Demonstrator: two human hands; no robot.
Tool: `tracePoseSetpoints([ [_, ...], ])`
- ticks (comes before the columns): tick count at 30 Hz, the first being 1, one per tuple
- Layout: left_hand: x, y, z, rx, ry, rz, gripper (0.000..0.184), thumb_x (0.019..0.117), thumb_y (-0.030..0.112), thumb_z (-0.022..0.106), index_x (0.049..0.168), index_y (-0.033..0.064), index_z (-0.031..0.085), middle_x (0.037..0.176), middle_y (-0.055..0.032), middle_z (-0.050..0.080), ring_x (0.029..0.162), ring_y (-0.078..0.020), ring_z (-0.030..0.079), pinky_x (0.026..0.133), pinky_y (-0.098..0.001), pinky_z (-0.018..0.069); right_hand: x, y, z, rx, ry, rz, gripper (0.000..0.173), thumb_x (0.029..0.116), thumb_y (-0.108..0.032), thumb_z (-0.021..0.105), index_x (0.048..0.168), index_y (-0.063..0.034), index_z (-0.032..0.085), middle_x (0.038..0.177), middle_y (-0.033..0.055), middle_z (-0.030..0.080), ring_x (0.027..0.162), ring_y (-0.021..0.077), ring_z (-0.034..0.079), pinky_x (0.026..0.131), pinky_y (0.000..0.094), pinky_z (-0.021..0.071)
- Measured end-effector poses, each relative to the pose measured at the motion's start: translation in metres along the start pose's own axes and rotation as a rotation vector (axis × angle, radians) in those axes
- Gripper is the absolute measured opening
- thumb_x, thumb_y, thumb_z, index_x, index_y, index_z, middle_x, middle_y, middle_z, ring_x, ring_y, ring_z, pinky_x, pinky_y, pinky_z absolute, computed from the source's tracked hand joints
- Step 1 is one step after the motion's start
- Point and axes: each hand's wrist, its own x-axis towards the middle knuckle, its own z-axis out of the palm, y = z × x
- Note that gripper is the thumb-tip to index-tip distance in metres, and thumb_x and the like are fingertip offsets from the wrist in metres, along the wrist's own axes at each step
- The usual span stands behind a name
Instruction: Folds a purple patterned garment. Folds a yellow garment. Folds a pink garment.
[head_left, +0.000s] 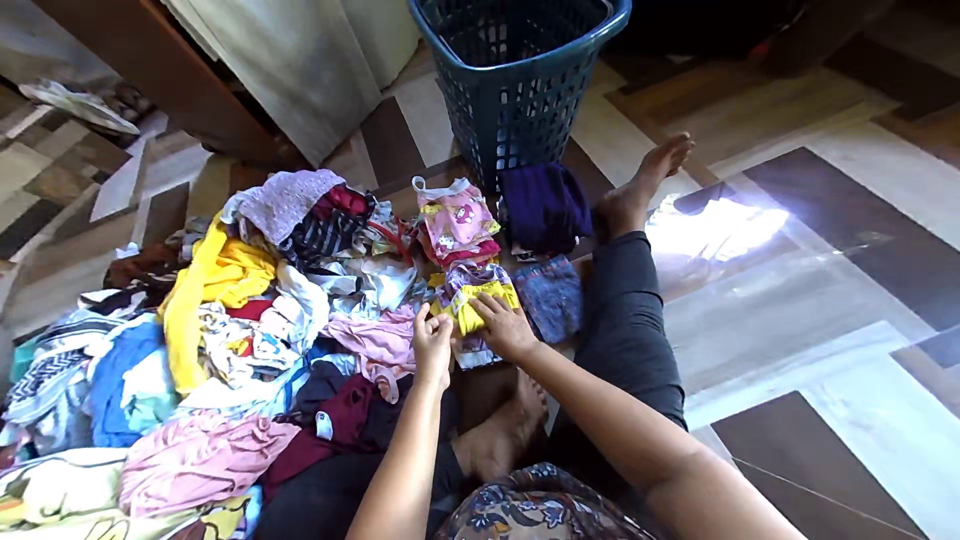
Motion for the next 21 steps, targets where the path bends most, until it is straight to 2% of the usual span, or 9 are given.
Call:
tracePoseSetpoints([
  [3, -0.011, -0.002, -0.001, -0.043, 0.005, 0.029, 0.048, 0.1021, -0.002, 0.049, 0.148, -0.0059, 0.034, 0.125, -0.0229, 0.057, 0.099, -0.0203, 0.063, 0.082, -0.0321, 0.0538, 0.006, 0.000, -0.015, 0.206, 0.159, 0.052, 0.049, 0.1041, -0.013, 0.053, 0.153, -0.0070, 0.046, 0.155, 0.0196, 0.046, 0.140, 0.0417, 0.047, 0.109, 0.0655, 0.0402],
  [6, -0.014, -0.012, 0.004, -0.091, -0.081, -0.010, 0.040, 0.1083, 0.009, 0.042, 0.145, -0.0058, 0.041, 0.131, -0.0220, 0.058, 0.106, -0.0215, 0.065, 0.090, -0.0354, 0.0554, -0.001, -0.013, -0.031, 0.220, 0.291, 0.099, 0.045, 0.1059, -0.023, 0.052, 0.147, -0.0050, 0.052, 0.152, 0.0203, 0.050, 0.138, 0.0416, 0.049, 0.107, 0.0675, 0.0377],
  [9, -0.017, -0.019, 0.009, -0.229, -0.156, -0.017, 0.054, 0.1120, 0.031, 0.019, 0.158, 0.0044, 0.024, 0.154, -0.0191, 0.040, 0.129, -0.0252, 0.053, 0.102, -0.0409, 0.0481, -0.028, -0.046, -0.041, 0.134, 0.235, 0.075, 0.043, 0.1041, -0.027, 0.054, 0.138, -0.0019, 0.060, 0.149, 0.0204, 0.052, 0.138, 0.0416, 0.047, 0.108, 0.0682, 0.0348],
  [10, -0.019, -0.019, 0.010, -0.320, -0.134, -0.009, 0.054, 0.1120, 0.036, 0.014, 0.153, 0.0059, 0.032, 0.144, -0.0145, 0.050, 0.122, -0.0212, 0.057, 0.099, -0.0387, 0.0500, -0.039, -0.057, -0.038, 0.121, 0.181, 0.040, 0.044, 0.1031, -0.030, 0.055, 0.134, -0.0006, 0.063, 0.145, 0.0212, 0.055, 0.137, 0.0419, 0.049, 0.107, 0.0684, 0.0352],
  [12, -0.027, -0.018, 0.011, -0.497, -0.072, 0.026, 0.050, 0.1114, 0.039, 0.012, 0.127, 0.0087, 0.049, 0.103, -0.0022, 0.066, 0.092, -0.0074, 0.066, 0.080, -0.0281, 0.0568, -0.058, -0.071, -0.027, 0.091, -0.010, -0.036, 0.055, 0.1054, -0.044, 0.049, 0.137, -0.0003, 0.061, 0.147, 0.0215, 0.054, 0.140, 0.0410, 0.046, 0.111, 0.0680, 0.0315],
  [14, -0.032, -0.032, -0.003, -0.620, -0.109, 0.073, 0.050, 0.1116, 0.039, 0.011, 0.128, 0.0095, 0.049, 0.099, 0.0012, 0.064, 0.091, -0.0035, 0.064, 0.082, -0.0250, 0.0561, -0.068, -0.071, -0.010, 0.067, -0.106, -0.135, 0.062, 0.1064, -0.050, 0.042, 0.143, -0.0023, 0.056, 0.152, 0.0223, 0.048, 0.144, 0.0412, 0.041, 0.113, 0.0669, 0.0293],
  [16, -0.035, -0.046, -0.016, -0.759, -0.067, -0.052, 0.060, 0.1087, 0.051, 0.009, 0.115, 0.0156, 0.057, 0.091, 0.0034, 0.068, 0.085, -0.0043, 0.067, 0.075, -0.0270, 0.0579, -0.071, -0.061, 0.003, 0.111, -0.076, -0.211, 0.054, 0.1084, -0.043, 0.039, 0.141, -0.0046, 0.060, 0.150, 0.0207, 0.051, 0.141, 0.0405, 0.044, 0.111, 0.0657, 0.0302],
  [19, -0.069, -0.051, -0.039, -0.547, 0.033, -0.196, 0.062, 0.1105, 0.042, 0.004, 0.129, 0.0053, 0.051, 0.108, -0.0084, 0.066, 0.096, -0.0111, 0.064, 0.081, -0.0302, 0.0549, -0.076, -0.049, 0.012, 0.260, 0.044, -0.168, 0.047, 0.1057, -0.033, 0.052, 0.142, -0.0028, 0.058, 0.147, 0.0217, 0.054, 0.137, 0.0407, 0.049, 0.111, 0.0637, 0.0341],
  [21, -0.098, 0.009, -0.030, -0.431, 0.098, -0.425, 0.049, 0.1124, 0.017, 0.005, 0.142, -0.0066, 0.037, 0.130, -0.0202, 0.056, 0.111, -0.0193, 0.056, 0.098, -0.0325, 0.0455, -0.077, -0.038, 0.024, 0.357, 0.125, -0.094, 0.067, 0.0966, -0.034, 0.067, 0.151, -0.0004, 0.045, 0.148, 0.0263, 0.050, 0.136, 0.0433, 0.048, 0.109, 0.0641, 0.0376],
])
